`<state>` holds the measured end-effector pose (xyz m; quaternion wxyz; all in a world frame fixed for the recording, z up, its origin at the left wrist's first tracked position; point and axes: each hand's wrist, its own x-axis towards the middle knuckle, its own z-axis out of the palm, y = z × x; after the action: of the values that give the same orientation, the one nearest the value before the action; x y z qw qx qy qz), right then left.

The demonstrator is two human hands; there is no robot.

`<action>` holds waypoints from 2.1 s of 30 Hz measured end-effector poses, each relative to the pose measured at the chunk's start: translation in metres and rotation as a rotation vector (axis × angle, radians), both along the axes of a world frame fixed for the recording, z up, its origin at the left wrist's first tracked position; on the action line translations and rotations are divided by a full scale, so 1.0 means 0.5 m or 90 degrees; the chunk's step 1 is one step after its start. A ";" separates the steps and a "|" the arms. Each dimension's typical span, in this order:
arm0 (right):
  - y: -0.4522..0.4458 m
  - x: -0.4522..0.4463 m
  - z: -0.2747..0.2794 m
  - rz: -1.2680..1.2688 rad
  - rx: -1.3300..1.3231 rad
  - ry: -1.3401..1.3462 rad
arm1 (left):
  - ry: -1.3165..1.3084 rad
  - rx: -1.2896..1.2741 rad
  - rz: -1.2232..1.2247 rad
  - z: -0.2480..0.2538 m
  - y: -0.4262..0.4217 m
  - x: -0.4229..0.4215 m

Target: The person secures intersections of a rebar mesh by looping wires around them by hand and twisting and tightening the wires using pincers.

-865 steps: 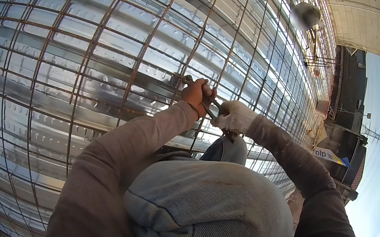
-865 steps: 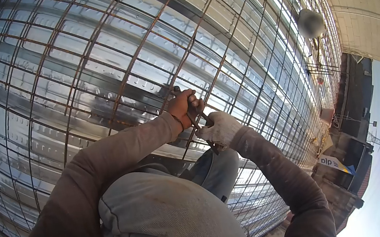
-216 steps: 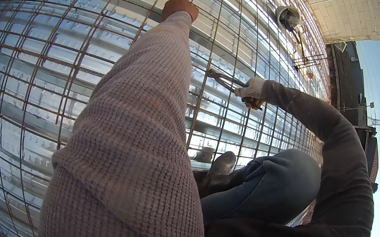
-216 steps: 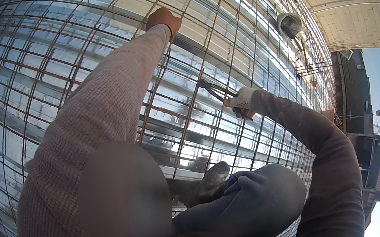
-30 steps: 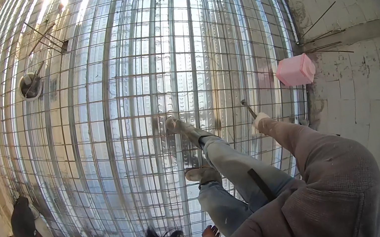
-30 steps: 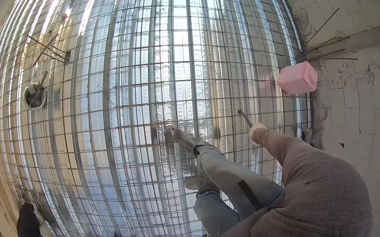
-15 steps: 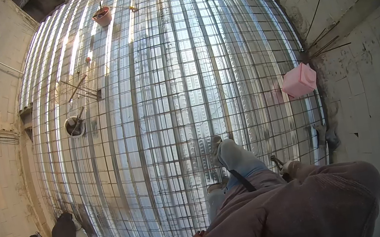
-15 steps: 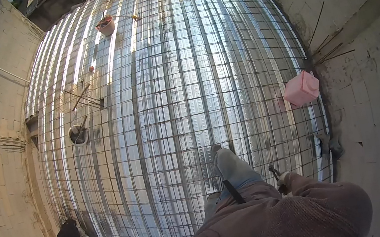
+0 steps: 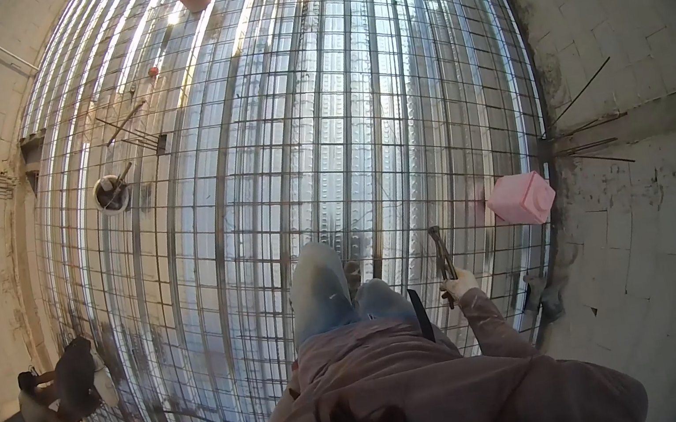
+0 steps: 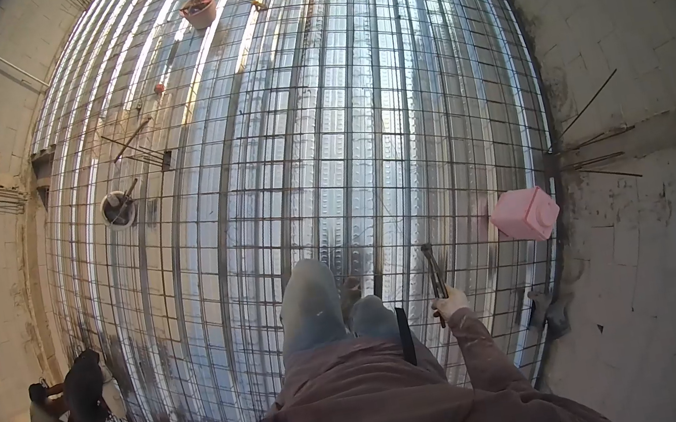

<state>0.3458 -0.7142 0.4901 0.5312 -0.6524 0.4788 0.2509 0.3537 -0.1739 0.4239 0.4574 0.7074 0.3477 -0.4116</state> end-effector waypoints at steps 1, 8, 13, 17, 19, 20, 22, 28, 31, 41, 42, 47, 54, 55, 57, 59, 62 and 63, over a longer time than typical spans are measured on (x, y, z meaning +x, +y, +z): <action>-0.015 0.012 -0.014 -0.057 0.001 -0.017 | 0.005 0.005 0.000 0.014 -0.018 0.023; -0.146 0.068 -0.087 -0.001 -0.044 0.151 | 0.051 0.040 -0.081 0.023 -0.150 0.235; -0.171 0.303 0.026 0.156 -0.053 0.363 | 0.057 0.053 -0.189 0.005 -0.278 0.493; -0.216 0.487 0.079 0.011 0.031 0.418 | 0.069 0.076 -0.291 0.034 -0.377 0.685; -0.264 0.498 0.015 -0.118 0.145 0.330 | 0.062 0.084 -0.347 0.049 -0.417 0.798; -0.276 0.529 0.005 -0.119 0.142 0.330 | 0.057 0.089 -0.370 0.053 -0.431 0.846; -0.314 0.618 -0.011 0.089 -0.076 0.183 | 0.058 0.084 -0.345 0.058 -0.453 0.927; -0.453 0.947 0.011 0.195 -0.145 0.077 | 0.094 0.000 0.094 -0.015 -0.499 0.970; -0.530 1.115 0.012 0.354 -0.165 0.129 | 0.060 -0.011 0.228 -0.054 -0.549 0.973; -0.830 1.822 -0.129 0.946 -0.154 0.310 | 0.116 0.043 0.756 0.034 -1.046 1.129; -0.833 1.911 -0.133 0.966 -0.166 0.313 | 0.126 0.052 0.721 0.039 -1.114 1.143; -0.851 2.339 -0.060 0.837 -0.308 0.090 | 0.176 0.054 0.647 0.061 -1.383 1.216; -0.786 2.696 -0.146 1.259 -0.418 -0.015 | 0.203 0.027 0.624 0.034 -1.639 1.230; -0.683 2.661 -0.039 1.555 -0.497 -0.113 | 0.200 0.025 0.612 0.016 -1.675 1.230; -0.585 2.595 -0.002 1.459 -0.352 -0.141 | 0.197 0.023 0.588 -0.016 -1.747 1.236; -0.501 2.526 -0.023 1.246 -0.211 -0.016 | 0.191 0.017 0.570 -0.032 -1.804 1.249; -0.378 2.395 -0.063 0.844 -0.086 0.184 | 0.176 0.006 0.528 -0.048 -1.865 1.259; -0.340 2.357 -0.059 1.019 -0.117 0.187 | 0.172 0.005 0.511 -0.047 -1.879 1.262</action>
<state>1.5242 -0.8841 0.4608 0.0676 -0.7980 -0.0483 0.5969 0.9846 -1.1136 0.4003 0.5289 0.4572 0.6543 -0.2883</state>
